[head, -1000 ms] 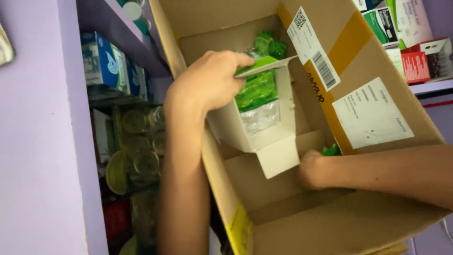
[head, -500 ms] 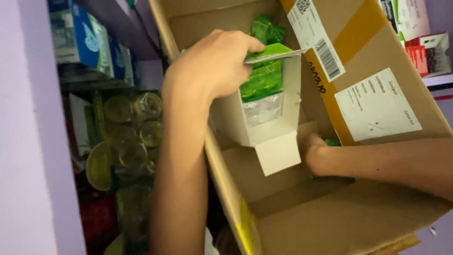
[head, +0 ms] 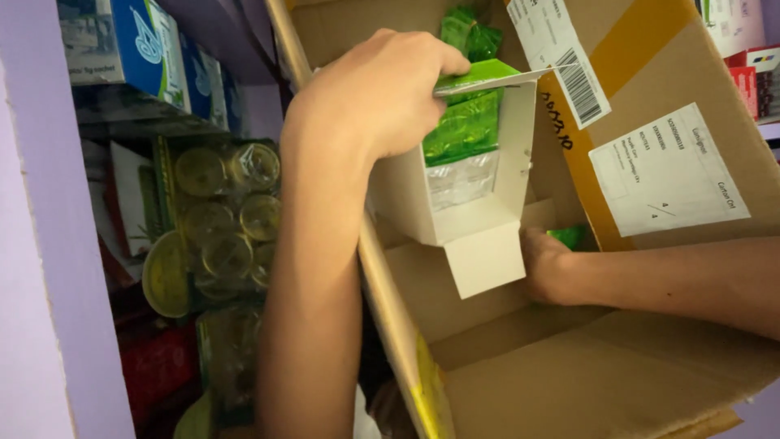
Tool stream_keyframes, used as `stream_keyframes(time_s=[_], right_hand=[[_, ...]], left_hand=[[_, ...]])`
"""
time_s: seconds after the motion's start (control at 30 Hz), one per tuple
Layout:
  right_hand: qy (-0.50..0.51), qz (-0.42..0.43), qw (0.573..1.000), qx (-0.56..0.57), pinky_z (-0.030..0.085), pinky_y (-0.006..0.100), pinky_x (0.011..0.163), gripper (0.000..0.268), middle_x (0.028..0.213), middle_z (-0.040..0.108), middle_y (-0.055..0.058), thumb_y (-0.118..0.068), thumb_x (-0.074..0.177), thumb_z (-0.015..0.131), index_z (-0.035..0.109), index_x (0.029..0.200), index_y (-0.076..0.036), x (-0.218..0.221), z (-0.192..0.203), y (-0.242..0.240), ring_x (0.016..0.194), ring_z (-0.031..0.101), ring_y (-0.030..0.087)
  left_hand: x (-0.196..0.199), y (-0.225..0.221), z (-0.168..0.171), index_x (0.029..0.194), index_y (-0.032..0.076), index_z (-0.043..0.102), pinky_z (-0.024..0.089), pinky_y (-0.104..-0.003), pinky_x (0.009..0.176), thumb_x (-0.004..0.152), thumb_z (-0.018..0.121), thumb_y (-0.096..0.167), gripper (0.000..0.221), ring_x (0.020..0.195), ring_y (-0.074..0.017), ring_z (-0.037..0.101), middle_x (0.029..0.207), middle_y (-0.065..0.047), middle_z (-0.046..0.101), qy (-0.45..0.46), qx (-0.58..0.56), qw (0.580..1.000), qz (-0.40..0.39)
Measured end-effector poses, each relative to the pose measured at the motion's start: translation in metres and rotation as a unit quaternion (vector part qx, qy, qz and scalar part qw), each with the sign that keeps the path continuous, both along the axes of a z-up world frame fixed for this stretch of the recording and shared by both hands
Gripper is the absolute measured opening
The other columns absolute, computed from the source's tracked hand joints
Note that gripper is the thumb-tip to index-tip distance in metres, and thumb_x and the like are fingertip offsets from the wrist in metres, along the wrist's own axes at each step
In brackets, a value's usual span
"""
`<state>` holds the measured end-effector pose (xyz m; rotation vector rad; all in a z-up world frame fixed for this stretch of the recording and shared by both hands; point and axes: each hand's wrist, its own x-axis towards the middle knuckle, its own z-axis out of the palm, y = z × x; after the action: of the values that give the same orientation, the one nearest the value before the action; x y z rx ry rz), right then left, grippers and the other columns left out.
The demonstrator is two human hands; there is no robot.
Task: Packing green medicine sachets into small white boxes and then into a larger shipping box at a pharmacy workstation.
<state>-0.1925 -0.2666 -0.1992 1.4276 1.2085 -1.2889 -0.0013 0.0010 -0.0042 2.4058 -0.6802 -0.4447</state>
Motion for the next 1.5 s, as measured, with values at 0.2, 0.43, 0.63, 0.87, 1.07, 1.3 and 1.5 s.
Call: stream_keyframes(time_s=[0.2,0.43,0.63,0.87,1.07,1.3,1.5], right_hand=[[0.015,0.017,0.997,-0.076,0.019,0.064,0.118,0.056,0.167,0.031,0.017,-0.023,0.103,0.058,0.045,0.155,-0.005,-0.001,-0.006,0.002,0.152,0.025,0.045],[0.059,-0.019,0.995,-0.082,0.018,0.059,0.116,0.054,0.157,0.035,0.017,-0.027,0.101,0.058,0.045,0.148,-0.003,0.001,-0.016,-0.005,0.144,0.028,0.042],[0.096,-0.120,0.987,-0.040,0.032,0.055,0.106,0.043,0.143,0.047,0.017,-0.022,0.098,0.058,0.052,0.135,-0.001,0.020,0.009,0.008,0.131,0.041,0.039],[0.130,-0.252,0.959,0.019,0.047,0.050,0.095,0.031,0.127,0.061,0.017,-0.017,0.094,0.058,0.061,0.120,0.001,0.051,0.072,0.031,0.115,0.057,0.036],[0.151,-0.335,0.927,0.072,0.057,0.046,0.087,0.025,0.115,0.071,0.016,-0.014,0.092,0.058,0.068,0.109,0.002,0.091,0.218,0.088,0.103,0.068,0.033],[0.177,-0.639,0.640,0.388,0.060,0.035,0.087,0.047,0.111,0.074,0.008,-0.037,0.102,0.056,0.060,0.137,-0.006,0.055,0.213,0.046,0.098,0.071,0.019],[0.155,-0.764,0.476,0.407,0.053,0.034,0.099,0.056,0.128,0.070,0.011,-0.040,0.106,0.057,0.050,0.148,-0.004,-0.002,0.205,0.041,0.116,0.067,0.020]], left_hand=[[-0.002,-0.001,0.005,0.125,0.029,0.070,0.054,-0.047,0.084,0.083,0.065,0.008,0.047,0.101,-0.0341,0.069,0.115,-0.011,0.071,0.011,0.012,1.000,0.009],[-0.002,0.001,0.006,0.125,0.031,0.073,0.055,-0.047,0.089,0.085,0.063,0.005,0.049,0.107,-0.0326,0.069,0.118,-0.010,0.072,0.016,0.008,1.000,0.002],[-0.005,0.000,0.011,0.127,0.032,0.069,0.054,-0.049,0.089,0.085,0.063,0.007,0.050,0.110,-0.0321,0.067,0.122,-0.007,0.070,0.031,0.025,0.999,0.034],[0.002,-0.002,-0.004,0.126,0.025,0.070,0.052,-0.045,0.092,0.081,0.066,0.005,0.050,0.108,-0.0333,0.067,0.119,-0.013,0.069,0.001,0.005,1.000,0.003],[0.004,0.007,-0.002,0.127,0.022,0.070,0.052,-0.045,0.090,0.079,0.066,0.003,0.051,0.106,-0.0372,0.067,0.116,-0.017,0.070,-0.018,-0.022,0.999,0.044],[0.011,0.009,-0.005,0.128,0.016,0.068,0.053,-0.042,0.091,0.080,0.068,0.004,0.050,0.107,-0.0364,0.068,0.116,-0.020,0.070,-0.004,-0.069,0.998,0.012],[0.007,0.010,0.006,0.128,0.019,0.069,0.053,-0.042,0.089,0.083,0.067,0.007,0.047,0.106,-0.0361,0.069,0.114,-0.019,0.071,0.045,-0.038,0.998,0.029]])
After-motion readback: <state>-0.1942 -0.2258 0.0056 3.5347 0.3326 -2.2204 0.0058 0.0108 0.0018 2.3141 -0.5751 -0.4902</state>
